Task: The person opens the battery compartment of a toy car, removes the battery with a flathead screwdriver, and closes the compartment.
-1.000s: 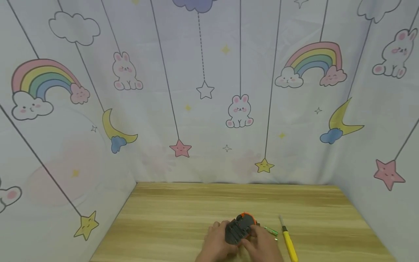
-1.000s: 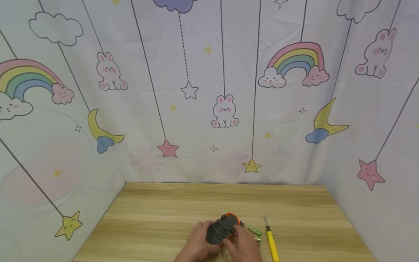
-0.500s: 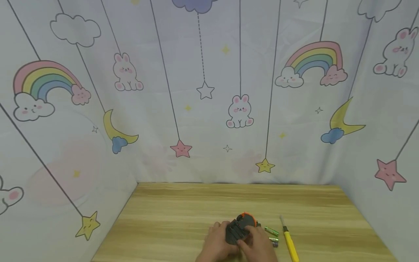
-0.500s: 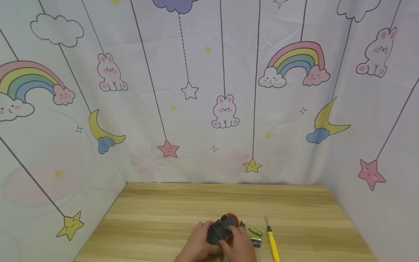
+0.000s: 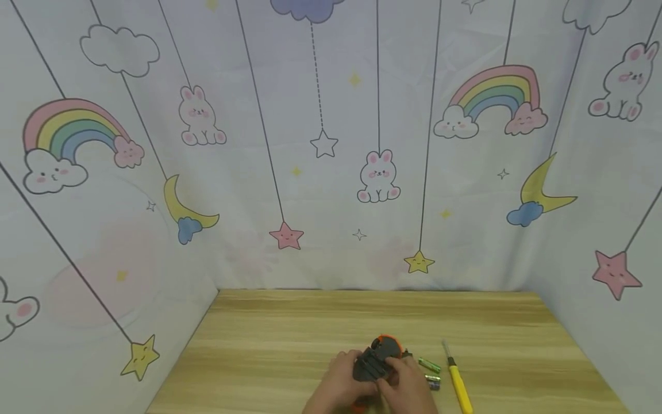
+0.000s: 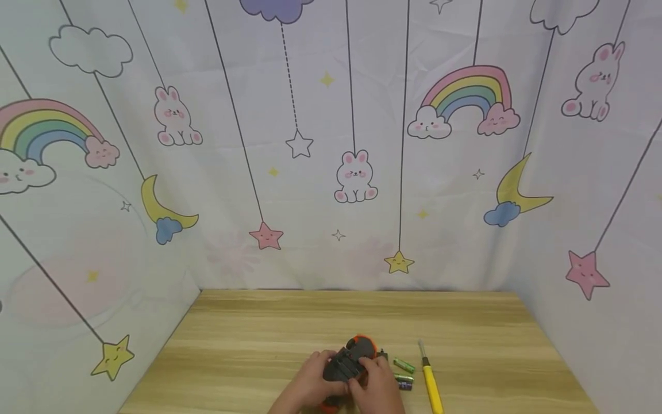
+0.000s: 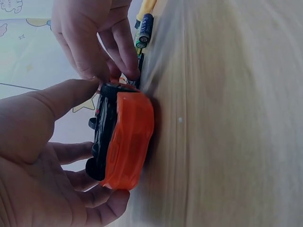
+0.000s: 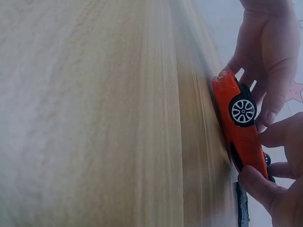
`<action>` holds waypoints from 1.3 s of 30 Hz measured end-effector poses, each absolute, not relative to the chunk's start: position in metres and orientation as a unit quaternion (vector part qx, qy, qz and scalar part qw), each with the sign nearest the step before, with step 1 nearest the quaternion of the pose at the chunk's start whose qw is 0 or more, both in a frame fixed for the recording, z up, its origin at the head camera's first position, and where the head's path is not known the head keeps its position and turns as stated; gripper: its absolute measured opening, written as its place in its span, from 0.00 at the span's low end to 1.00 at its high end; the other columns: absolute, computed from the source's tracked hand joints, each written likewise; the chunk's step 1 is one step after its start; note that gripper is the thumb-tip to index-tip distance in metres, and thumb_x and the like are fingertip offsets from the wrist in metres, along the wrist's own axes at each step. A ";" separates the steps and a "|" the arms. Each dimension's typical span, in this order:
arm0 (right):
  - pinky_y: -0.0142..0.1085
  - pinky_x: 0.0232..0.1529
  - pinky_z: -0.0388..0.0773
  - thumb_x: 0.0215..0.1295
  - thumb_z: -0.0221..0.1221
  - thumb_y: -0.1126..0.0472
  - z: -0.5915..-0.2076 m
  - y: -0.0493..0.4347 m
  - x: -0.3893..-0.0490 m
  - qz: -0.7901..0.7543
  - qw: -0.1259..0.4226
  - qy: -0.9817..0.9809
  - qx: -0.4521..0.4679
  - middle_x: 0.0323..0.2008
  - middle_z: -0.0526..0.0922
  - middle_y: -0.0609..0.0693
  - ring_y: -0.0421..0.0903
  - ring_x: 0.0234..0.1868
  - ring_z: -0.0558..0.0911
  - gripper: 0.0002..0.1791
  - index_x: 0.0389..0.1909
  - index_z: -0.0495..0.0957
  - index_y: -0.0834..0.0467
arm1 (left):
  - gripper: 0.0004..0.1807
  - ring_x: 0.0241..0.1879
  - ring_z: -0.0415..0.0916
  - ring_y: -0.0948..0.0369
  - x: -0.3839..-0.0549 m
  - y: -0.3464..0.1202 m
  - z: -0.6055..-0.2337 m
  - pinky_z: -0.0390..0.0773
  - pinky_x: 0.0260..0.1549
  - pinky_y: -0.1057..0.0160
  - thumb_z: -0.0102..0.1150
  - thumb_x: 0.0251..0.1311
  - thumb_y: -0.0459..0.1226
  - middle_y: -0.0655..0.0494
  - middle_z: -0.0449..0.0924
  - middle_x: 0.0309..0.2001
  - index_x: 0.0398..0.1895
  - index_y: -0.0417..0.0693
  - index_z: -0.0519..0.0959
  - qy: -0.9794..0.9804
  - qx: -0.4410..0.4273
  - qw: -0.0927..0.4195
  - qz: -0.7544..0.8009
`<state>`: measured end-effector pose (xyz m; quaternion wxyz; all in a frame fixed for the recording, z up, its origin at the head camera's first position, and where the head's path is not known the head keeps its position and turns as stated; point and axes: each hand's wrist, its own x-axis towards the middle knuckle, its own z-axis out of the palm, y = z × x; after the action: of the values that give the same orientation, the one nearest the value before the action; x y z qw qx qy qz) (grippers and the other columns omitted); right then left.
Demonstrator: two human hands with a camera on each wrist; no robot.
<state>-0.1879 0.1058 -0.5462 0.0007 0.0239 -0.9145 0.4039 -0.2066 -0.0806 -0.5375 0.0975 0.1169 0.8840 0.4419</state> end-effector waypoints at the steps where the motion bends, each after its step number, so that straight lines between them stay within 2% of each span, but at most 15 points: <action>1: 0.37 0.34 0.77 0.59 0.70 0.55 -0.546 0.105 -0.188 0.405 -0.002 -0.914 0.021 0.39 0.75 0.52 0.42 0.35 0.77 0.26 0.54 0.82 0.66 | 0.36 0.47 0.73 0.53 -0.207 -0.082 -0.537 0.77 0.48 0.44 0.77 0.50 0.47 0.48 0.77 0.48 0.61 0.39 0.77 0.880 0.117 0.099 0.449; 5: 0.40 0.35 0.79 0.59 0.68 0.58 -0.546 0.104 -0.191 0.410 -0.014 -0.912 0.005 0.43 0.76 0.54 0.43 0.37 0.79 0.25 0.56 0.81 0.66 | 0.27 0.47 0.80 0.49 -0.209 -0.085 -0.537 0.80 0.47 0.42 0.71 0.59 0.42 0.46 0.81 0.48 0.58 0.38 0.79 0.873 0.117 0.097 0.463; 11: 0.42 0.37 0.81 0.58 0.67 0.61 -0.546 0.102 -0.192 0.418 -0.023 -0.908 -0.009 0.47 0.77 0.56 0.45 0.39 0.80 0.25 0.57 0.81 0.66 | 0.19 0.37 0.79 0.56 -0.208 -0.085 -0.537 0.81 0.39 0.47 0.64 0.64 0.36 0.53 0.83 0.36 0.57 0.38 0.79 0.868 0.089 0.106 0.476; 16: 0.43 0.39 0.81 0.59 0.64 0.64 -0.544 0.101 -0.193 0.428 -0.037 -0.903 -0.012 0.49 0.77 0.56 0.46 0.40 0.80 0.24 0.57 0.81 0.66 | 0.21 0.33 0.79 0.56 -0.207 -0.086 -0.535 0.82 0.35 0.51 0.67 0.58 0.33 0.53 0.82 0.32 0.56 0.37 0.80 0.863 0.076 0.113 0.487; 21: 0.43 0.39 0.81 0.58 0.63 0.66 -0.544 0.101 -0.195 0.439 -0.043 -0.897 -0.011 0.50 0.78 0.56 0.46 0.41 0.81 0.24 0.58 0.80 0.67 | 0.24 0.32 0.80 0.56 -0.207 -0.089 -0.534 0.82 0.36 0.50 0.72 0.52 0.31 0.53 0.82 0.31 0.54 0.37 0.79 0.855 0.072 0.123 0.499; 27: 0.44 0.39 0.82 0.57 0.63 0.67 -0.547 0.102 -0.194 0.448 -0.023 -0.894 0.012 0.52 0.79 0.59 0.47 0.42 0.82 0.24 0.57 0.80 0.68 | 0.22 0.31 0.80 0.56 -0.207 -0.090 -0.536 0.80 0.34 0.52 0.74 0.52 0.30 0.53 0.82 0.31 0.50 0.40 0.77 0.843 0.073 0.130 0.517; 30: 0.45 0.40 0.83 0.60 0.66 0.63 -0.548 0.103 -0.194 0.454 -0.016 -0.890 0.031 0.53 0.79 0.60 0.48 0.43 0.83 0.24 0.57 0.80 0.69 | 0.22 0.31 0.80 0.56 -0.205 -0.090 -0.537 0.80 0.34 0.51 0.73 0.52 0.30 0.53 0.82 0.31 0.50 0.39 0.76 0.841 0.074 0.128 0.520; 35: 0.43 0.43 0.85 0.59 0.73 0.55 -0.548 0.108 -0.195 0.480 -0.039 -0.873 0.077 0.56 0.76 0.67 0.52 0.46 0.85 0.36 0.61 0.75 0.74 | 0.23 0.32 0.80 0.55 -0.204 -0.090 -0.538 0.80 0.36 0.49 0.74 0.52 0.31 0.52 0.82 0.32 0.50 0.38 0.75 0.843 0.069 0.121 0.520; 39: 0.37 0.42 0.85 0.58 0.74 0.56 -0.548 0.111 -0.198 0.501 -0.069 -0.857 0.097 0.59 0.72 0.72 0.53 0.48 0.85 0.41 0.65 0.70 0.77 | 0.26 0.33 0.81 0.56 -0.205 -0.089 -0.537 0.81 0.38 0.48 0.75 0.51 0.31 0.52 0.83 0.32 0.53 0.39 0.74 0.841 0.061 0.123 0.523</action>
<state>-0.1980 0.1108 -0.5476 -0.0690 0.0967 -0.8575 0.5007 -0.2048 -0.0894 -0.5375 0.1227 0.0615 0.8410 0.5234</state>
